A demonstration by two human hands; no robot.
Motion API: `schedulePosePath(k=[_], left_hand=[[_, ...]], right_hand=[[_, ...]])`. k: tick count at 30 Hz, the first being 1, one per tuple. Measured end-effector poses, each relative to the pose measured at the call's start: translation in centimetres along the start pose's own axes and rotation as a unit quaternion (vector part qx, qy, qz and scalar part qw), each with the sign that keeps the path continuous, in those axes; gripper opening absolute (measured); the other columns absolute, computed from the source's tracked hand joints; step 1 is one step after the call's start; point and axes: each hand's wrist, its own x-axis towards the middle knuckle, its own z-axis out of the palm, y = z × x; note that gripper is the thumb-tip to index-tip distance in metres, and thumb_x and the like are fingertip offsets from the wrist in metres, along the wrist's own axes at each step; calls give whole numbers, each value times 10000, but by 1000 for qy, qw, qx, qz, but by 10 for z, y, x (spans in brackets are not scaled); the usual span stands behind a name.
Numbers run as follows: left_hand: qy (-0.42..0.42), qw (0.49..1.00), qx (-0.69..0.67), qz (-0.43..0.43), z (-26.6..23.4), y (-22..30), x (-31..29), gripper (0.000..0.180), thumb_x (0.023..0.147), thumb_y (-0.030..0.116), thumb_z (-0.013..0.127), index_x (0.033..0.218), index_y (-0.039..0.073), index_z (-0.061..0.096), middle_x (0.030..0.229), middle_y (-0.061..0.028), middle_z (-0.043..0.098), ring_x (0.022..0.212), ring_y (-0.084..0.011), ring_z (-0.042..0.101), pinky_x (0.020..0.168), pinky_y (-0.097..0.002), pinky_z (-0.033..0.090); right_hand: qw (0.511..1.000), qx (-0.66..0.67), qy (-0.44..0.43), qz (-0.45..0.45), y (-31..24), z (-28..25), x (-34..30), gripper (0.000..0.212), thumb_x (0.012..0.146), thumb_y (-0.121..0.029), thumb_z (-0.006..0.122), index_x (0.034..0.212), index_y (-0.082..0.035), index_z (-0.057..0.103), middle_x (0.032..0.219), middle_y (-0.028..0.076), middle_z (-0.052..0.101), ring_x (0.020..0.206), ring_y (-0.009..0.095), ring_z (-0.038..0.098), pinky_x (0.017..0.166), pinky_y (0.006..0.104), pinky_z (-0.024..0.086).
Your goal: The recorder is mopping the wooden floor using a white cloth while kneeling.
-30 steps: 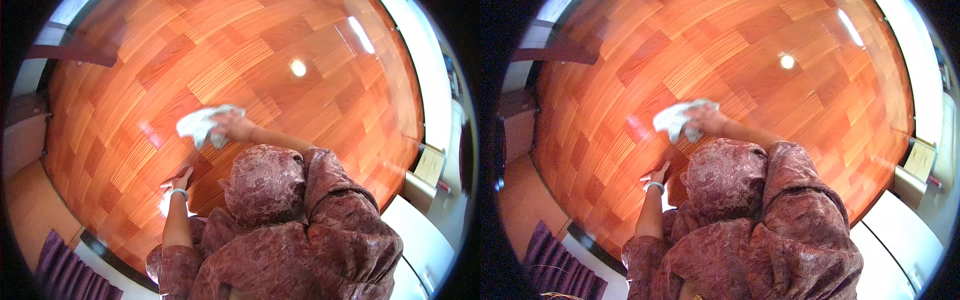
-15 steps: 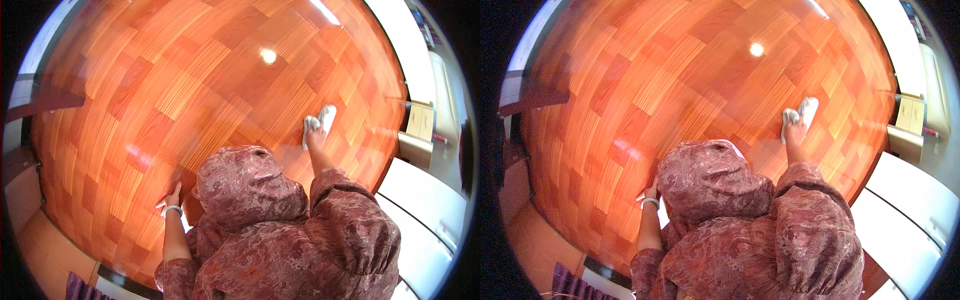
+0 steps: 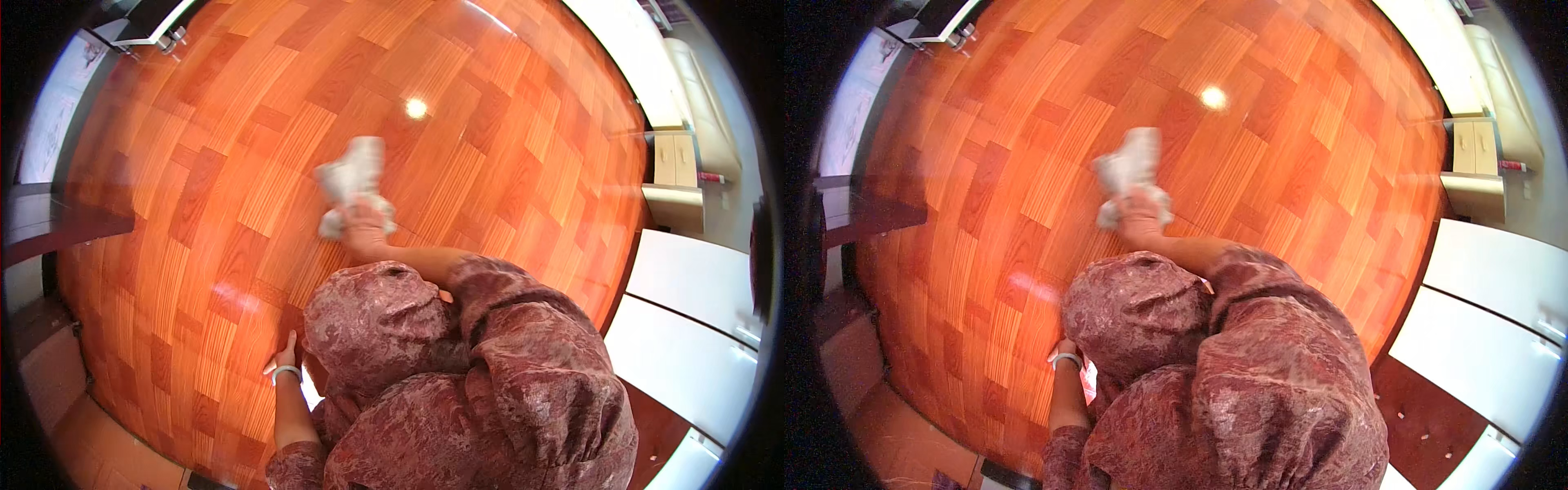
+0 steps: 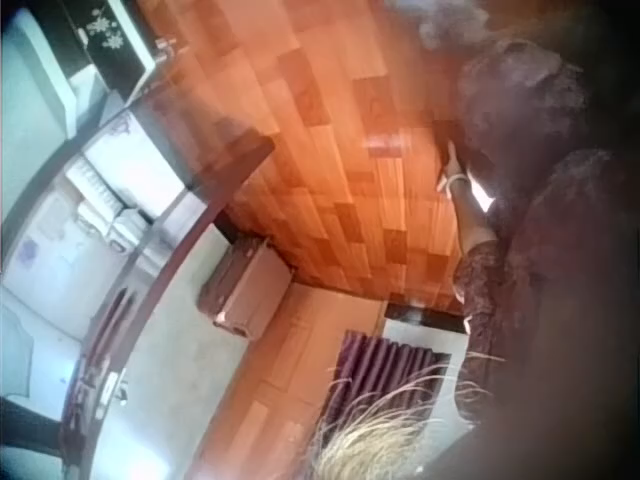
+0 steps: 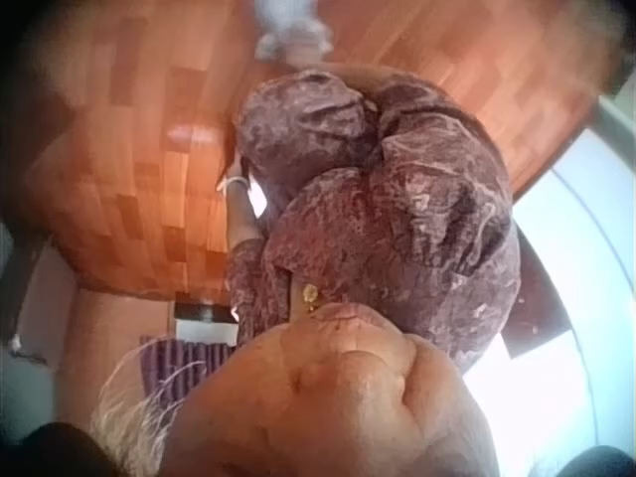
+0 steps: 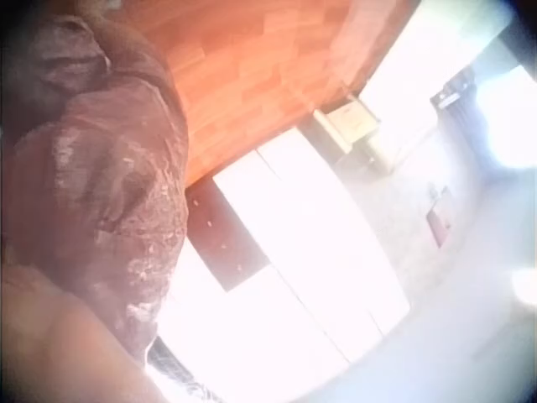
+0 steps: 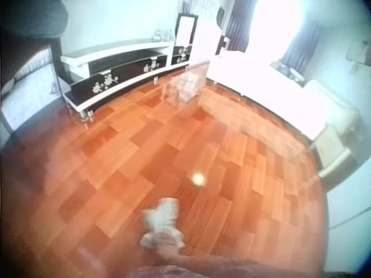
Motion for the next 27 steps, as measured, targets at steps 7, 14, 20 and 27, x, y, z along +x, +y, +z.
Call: schedulePosePath(k=[7, 14, 20, 27], left_hand=[[29, 999, -30, -27, 0, 23, -24, 1716, 463, 872, 748, 1458, -109, -248, 1550, -422, -81, 1464, -532, 102, 1195, -535, 197], [31, 999, -10, -29, -23, 18, -81, 1629, 584, 736, 812, 1440, -33, -341, 1586, -363, -36, 1468, -499, 135, 1206, -514, 176], [7, 1000, 7, 6, -40, 49, -148, 1664, 523, 781, 806, 1466, -23, -304, 1559, -394, -127, 1461, -545, 89, 1196, -558, 179], [9, 997, -77, 5, -46, 26, -122, 1691, 509, 678, 885, 1445, -37, -328, 1508, -430, -225, 1437, -574, 147, 1183, -553, 246]], right_hand=[[783, -150, -175, -578, -95, -27, 89, 469, 889, -314, 593, 1356, -321, 553, 1551, 88, 383, 1449, 310, 329, 1127, 535, 284], [961, -2, 96, -259, -27, -110, 191, 403, 812, -437, 723, 1170, -257, 681, 1275, 93, 636, 1201, 316, 573, 988, 480, 457], [964, 7, 209, 164, 256, -152, 133, 506, 897, -476, 578, 1331, -220, 626, 1395, 15, 571, 1322, 246, 469, 1128, 375, 334], [817, 104, 261, 503, 303, -109, -78, 461, 862, -271, 578, 1294, -110, 602, 1140, 201, 676, 1041, 379, 649, 915, 449, 512]])
